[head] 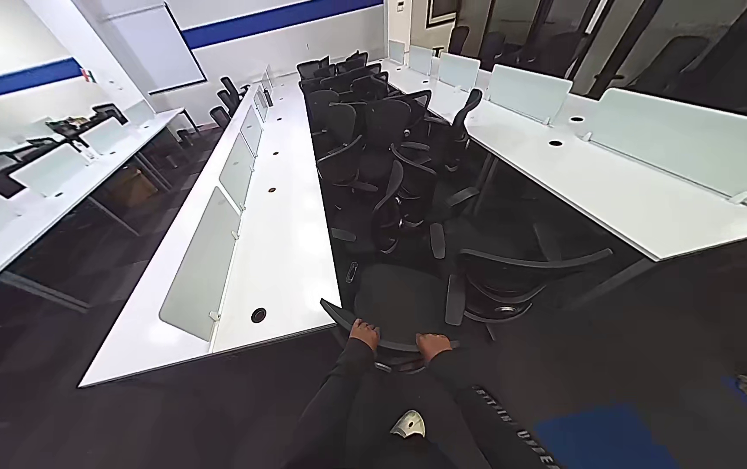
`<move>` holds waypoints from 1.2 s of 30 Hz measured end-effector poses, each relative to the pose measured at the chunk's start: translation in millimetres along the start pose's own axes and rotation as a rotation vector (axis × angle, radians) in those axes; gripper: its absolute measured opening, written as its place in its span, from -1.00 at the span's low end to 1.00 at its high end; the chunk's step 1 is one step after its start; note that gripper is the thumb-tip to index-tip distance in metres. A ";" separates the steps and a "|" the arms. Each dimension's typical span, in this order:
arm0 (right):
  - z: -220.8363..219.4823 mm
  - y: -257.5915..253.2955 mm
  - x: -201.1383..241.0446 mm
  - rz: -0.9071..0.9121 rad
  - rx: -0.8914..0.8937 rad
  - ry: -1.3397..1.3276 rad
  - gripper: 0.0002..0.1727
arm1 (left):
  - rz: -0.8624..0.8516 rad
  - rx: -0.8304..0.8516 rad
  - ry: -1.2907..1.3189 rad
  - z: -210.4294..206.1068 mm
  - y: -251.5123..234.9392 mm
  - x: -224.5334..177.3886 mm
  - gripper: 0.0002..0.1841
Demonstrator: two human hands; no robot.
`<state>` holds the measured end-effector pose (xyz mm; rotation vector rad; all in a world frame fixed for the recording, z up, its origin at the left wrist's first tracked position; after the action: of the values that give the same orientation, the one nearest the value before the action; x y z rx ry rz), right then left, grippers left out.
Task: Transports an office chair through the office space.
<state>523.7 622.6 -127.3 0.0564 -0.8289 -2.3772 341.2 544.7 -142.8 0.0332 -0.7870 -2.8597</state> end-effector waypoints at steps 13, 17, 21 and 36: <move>-92.9 116.3 -28.3 -0.029 -0.027 0.089 -0.51 | 0.085 0.084 0.129 -62.8 131.9 -82.3 -0.55; -103.4 132.3 -17.8 -0.043 -0.019 0.091 -0.57 | 0.104 0.069 0.129 -66.4 153.3 -74.3 -0.53; -124.5 157.3 -31.6 -0.069 -0.026 0.040 -0.65 | 0.117 0.036 0.169 -78.5 167.9 -95.6 -0.52; -155.9 267.0 -202.4 0.333 0.056 0.231 -0.47 | 0.370 -0.045 0.201 -139.5 252.9 -313.9 -0.42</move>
<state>867.3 486.7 -129.8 0.1962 -0.7310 -1.9920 700.7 315.2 -141.7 0.1507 -0.6151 -2.4764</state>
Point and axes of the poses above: each hand's wrist, its own y-axis away from the middle knuckle, its own z-axis out of the back of the hand, x = y × z, the point moved 3 cm from there along -y, towards the middle knuckle, and after that the axes turned 5 degrees about -y, right-handed, at the moved point
